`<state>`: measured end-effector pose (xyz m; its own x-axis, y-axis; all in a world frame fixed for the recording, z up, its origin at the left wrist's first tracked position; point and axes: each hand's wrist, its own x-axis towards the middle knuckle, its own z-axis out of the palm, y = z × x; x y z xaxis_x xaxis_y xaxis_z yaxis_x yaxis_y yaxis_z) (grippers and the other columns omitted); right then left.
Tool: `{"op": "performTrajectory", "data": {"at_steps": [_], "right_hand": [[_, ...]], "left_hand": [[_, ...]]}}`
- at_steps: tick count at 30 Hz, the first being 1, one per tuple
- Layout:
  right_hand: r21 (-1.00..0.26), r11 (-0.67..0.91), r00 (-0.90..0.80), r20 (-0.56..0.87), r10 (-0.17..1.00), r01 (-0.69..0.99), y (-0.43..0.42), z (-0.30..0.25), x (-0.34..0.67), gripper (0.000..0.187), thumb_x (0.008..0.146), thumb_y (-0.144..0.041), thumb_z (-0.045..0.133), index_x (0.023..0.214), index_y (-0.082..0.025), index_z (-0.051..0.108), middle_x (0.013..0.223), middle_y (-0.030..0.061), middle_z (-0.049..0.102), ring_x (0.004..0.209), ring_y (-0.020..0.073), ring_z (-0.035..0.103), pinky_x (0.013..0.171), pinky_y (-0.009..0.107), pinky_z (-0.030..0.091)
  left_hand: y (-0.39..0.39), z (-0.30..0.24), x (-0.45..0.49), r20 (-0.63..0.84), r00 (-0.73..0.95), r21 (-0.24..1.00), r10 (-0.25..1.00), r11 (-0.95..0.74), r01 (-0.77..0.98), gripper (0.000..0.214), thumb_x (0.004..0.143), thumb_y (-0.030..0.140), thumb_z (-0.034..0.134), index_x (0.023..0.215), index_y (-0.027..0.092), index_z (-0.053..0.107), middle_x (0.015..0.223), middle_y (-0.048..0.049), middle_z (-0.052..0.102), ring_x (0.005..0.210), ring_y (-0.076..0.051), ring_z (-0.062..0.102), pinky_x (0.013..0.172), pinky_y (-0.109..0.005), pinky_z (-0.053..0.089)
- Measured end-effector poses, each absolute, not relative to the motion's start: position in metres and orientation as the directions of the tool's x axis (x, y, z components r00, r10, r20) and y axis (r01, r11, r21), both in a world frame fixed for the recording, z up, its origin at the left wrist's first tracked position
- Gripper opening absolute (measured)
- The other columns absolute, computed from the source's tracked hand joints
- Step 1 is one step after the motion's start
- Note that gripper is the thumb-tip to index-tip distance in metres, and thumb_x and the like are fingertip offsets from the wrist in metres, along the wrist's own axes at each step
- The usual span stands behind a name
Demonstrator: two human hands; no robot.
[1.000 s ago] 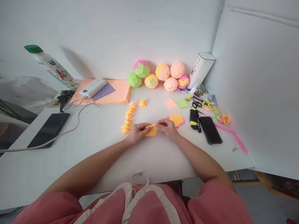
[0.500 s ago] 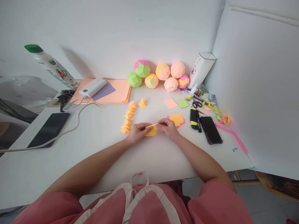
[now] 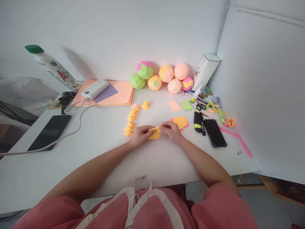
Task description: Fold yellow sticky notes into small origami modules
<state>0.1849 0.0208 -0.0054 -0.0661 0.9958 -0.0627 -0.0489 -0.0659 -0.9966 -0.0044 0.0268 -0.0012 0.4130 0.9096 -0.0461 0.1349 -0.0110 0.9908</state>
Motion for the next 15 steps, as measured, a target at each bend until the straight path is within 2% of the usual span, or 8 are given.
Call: {"op": "performTrajectory", "data": {"at_steps": [15], "right_hand": [[-0.996, -0.065, -0.060, -0.061, 0.996, -0.065, 0.0216, -0.0043, 0.1851, 0.023, 0.063, -0.036, 0.073, 0.069, -0.017, 0.061, 0.058, -0.0035, 0.051, 0.046, 0.0059, 0.039, 0.043, 0.022, 0.032]], "left_hand": [[0.0262, 0.0017, -0.0049, -0.055, 0.401, 0.987, 0.915, -0.012, 0.162, 0.042, 0.073, 0.052, 0.057, 0.090, 0.015, 0.069, 0.073, -0.0038, 0.062, 0.062, -0.012, 0.051, 0.052, -0.023, 0.040]]}}
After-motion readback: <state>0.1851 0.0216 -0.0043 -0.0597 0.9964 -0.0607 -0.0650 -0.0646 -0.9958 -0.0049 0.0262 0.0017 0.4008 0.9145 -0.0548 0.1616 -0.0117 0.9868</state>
